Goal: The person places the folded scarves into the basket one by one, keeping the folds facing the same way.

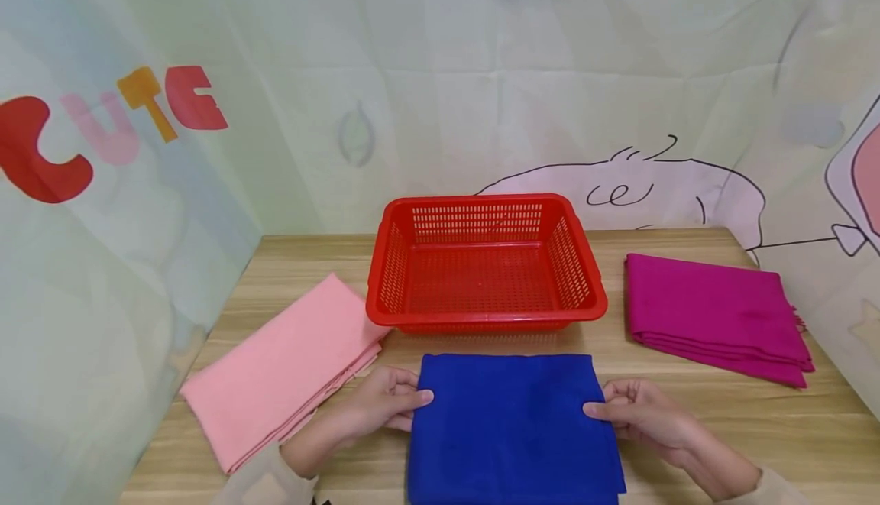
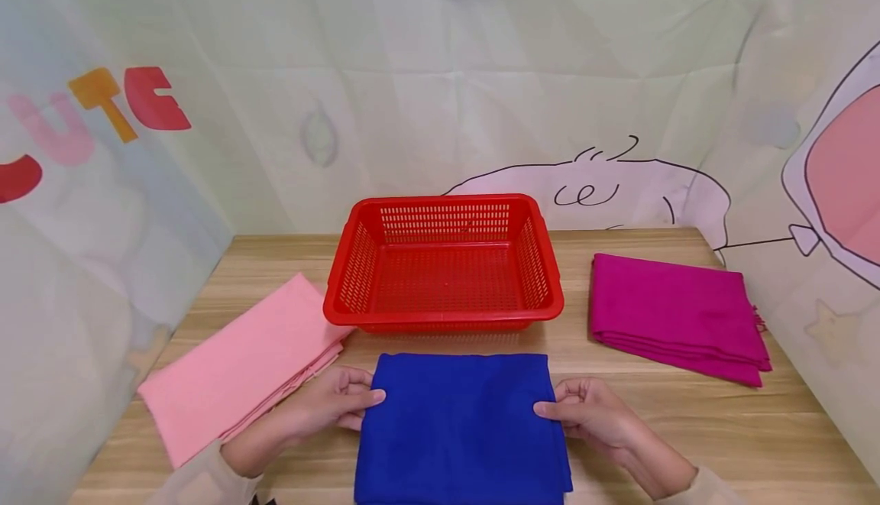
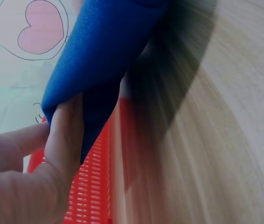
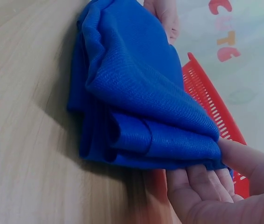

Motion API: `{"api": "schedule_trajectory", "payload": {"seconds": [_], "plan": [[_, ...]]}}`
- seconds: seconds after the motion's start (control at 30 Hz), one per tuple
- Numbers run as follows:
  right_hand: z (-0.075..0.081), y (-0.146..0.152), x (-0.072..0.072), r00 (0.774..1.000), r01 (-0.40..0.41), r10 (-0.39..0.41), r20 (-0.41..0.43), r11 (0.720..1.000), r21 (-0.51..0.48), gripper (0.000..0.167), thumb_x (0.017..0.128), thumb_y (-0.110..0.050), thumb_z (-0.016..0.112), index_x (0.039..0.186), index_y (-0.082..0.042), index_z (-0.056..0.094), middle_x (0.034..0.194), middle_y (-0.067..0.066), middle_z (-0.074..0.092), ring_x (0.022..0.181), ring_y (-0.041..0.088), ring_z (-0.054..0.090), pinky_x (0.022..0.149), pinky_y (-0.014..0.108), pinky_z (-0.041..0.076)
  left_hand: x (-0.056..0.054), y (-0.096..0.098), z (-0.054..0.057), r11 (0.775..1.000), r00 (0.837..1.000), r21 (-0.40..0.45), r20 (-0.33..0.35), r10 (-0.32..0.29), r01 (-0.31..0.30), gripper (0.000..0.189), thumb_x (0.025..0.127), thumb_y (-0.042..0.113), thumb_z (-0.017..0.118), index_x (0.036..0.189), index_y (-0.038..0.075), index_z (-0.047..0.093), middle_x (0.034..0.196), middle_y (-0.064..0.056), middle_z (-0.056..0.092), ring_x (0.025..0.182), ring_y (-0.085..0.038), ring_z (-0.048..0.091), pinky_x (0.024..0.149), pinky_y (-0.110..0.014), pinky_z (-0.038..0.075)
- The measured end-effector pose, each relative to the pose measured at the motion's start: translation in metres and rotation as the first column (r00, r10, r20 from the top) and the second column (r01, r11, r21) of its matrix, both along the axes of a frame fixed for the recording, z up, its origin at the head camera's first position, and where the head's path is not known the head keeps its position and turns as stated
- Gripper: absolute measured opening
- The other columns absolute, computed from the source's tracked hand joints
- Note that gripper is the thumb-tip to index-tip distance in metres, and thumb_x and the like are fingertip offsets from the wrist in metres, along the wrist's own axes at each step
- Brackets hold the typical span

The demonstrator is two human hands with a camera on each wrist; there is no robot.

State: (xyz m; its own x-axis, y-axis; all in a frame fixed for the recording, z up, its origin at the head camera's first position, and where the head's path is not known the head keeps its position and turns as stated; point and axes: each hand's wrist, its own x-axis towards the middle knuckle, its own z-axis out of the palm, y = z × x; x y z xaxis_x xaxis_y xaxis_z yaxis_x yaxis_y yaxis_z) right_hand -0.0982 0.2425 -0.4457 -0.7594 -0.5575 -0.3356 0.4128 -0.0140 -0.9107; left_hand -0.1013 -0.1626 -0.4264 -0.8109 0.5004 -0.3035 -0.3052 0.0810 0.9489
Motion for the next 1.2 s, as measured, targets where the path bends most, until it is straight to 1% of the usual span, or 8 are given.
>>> {"api": "schedule_trajectory", "payload": {"seconds": [0.2,0.27,0.33,0.47,0.57,0.67,0.83,1.2], "plan": [[0.007,-0.001,0.0,1.0,-0.025,0.025,-0.003,1.0,0.002,0.024,0.099,-0.005,0.06,0.078,-0.019,0.061,0.062,-0.013,0.043,0.068,0.004,0.05,0.072,0.022,0.05,0.002,-0.001,0.005,1.0,1.0,0.004,-0.004,0.006,-0.006,0.029,0.099,0.004,0.06,0.117,-0.019,0.057,0.101,-0.024,0.071,0.084,-0.023,0.073,0.074,-0.038,0.06],[0.009,-0.001,0.0,1.0,-0.029,0.029,-0.008,1.0,-0.006,0.026,0.099,-0.005,0.059,0.077,-0.019,0.06,0.061,-0.013,0.04,0.066,0.004,0.047,0.07,0.021,0.047,0.002,-0.001,0.006,1.0,1.0,0.005,-0.008,0.003,-0.003,0.029,0.099,0.004,0.06,0.117,-0.018,0.057,0.102,-0.023,0.071,0.084,-0.023,0.073,0.075,-0.038,0.06],[0.011,-0.001,0.001,0.999,-0.033,0.033,-0.019,0.999,-0.014,0.028,0.099,-0.004,0.058,0.076,-0.02,0.058,0.061,-0.012,0.038,0.064,0.005,0.043,0.066,0.021,0.042,0.003,-0.001,0.008,1.0,1.0,0.007,-0.013,-0.004,0.004,0.03,0.099,0.006,0.061,0.118,-0.018,0.057,0.102,-0.022,0.072,0.085,-0.022,0.073,0.075,-0.038,0.06],[0.014,-0.001,0.002,0.999,-0.032,0.032,-0.03,0.999,-0.009,0.029,0.099,-0.004,0.057,0.074,-0.02,0.055,0.06,-0.01,0.035,0.062,0.007,0.037,0.059,0.027,0.024,0.005,-0.002,0.011,1.0,1.0,0.007,-0.009,-0.003,0.003,0.031,0.099,0.008,0.062,0.117,-0.016,0.058,0.102,-0.021,0.072,0.085,-0.023,0.073,0.076,-0.038,0.06],[0.016,-0.001,0.003,0.999,-0.026,0.026,-0.033,1.0,0.01,0.029,0.1,-0.005,0.058,0.074,-0.019,0.053,0.06,-0.009,0.034,0.061,0.008,0.034,0.056,0.031,0.017,0.005,-0.002,0.012,1.0,1.0,0.005,-0.003,0.001,-0.001,0.031,0.098,0.009,0.063,0.117,-0.016,0.058,0.102,-0.021,0.072,0.086,-0.023,0.073,0.077,-0.039,0.06],[0.019,0.0,0.003,0.999,-0.024,0.025,-0.034,0.999,0.021,0.029,0.1,-0.006,0.057,0.074,-0.018,0.051,0.06,-0.008,0.033,0.059,0.01,0.031,0.053,0.032,0.015,0.006,-0.003,0.014,1.0,1.0,0.001,-0.003,0.003,-0.003,0.032,0.098,0.01,0.064,0.117,-0.015,0.059,0.102,-0.02,0.072,0.086,-0.023,0.073,0.078,-0.039,0.06],[0.021,0.001,0.004,0.998,-0.036,0.036,-0.043,0.999,0.005,0.031,0.1,-0.004,0.055,0.073,-0.018,0.048,0.06,-0.007,0.03,0.059,0.012,0.027,0.052,0.033,0.013,0.007,-0.004,0.016,1.0,1.0,-0.007,-0.011,0.004,-0.004,0.032,0.098,0.011,0.063,0.118,-0.014,0.059,0.102,-0.02,0.072,0.086,-0.024,0.073,0.077,-0.04,0.06],[0.03,0.003,0.007,0.996,-0.04,0.037,-0.084,0.998,-0.042,0.034,0.1,0.0,0.053,0.072,-0.015,0.042,0.059,-0.002,0.024,0.056,0.017,0.019,0.05,0.034,0.011,0.009,-0.005,0.023,0.999,1.0,0.047,-0.02,-0.005,0.006,0.03,0.099,0.01,0.062,0.115,-0.015,0.058,0.102,-0.021,0.072,0.086,-0.023,0.073,0.078,-0.038,0.06]]}}
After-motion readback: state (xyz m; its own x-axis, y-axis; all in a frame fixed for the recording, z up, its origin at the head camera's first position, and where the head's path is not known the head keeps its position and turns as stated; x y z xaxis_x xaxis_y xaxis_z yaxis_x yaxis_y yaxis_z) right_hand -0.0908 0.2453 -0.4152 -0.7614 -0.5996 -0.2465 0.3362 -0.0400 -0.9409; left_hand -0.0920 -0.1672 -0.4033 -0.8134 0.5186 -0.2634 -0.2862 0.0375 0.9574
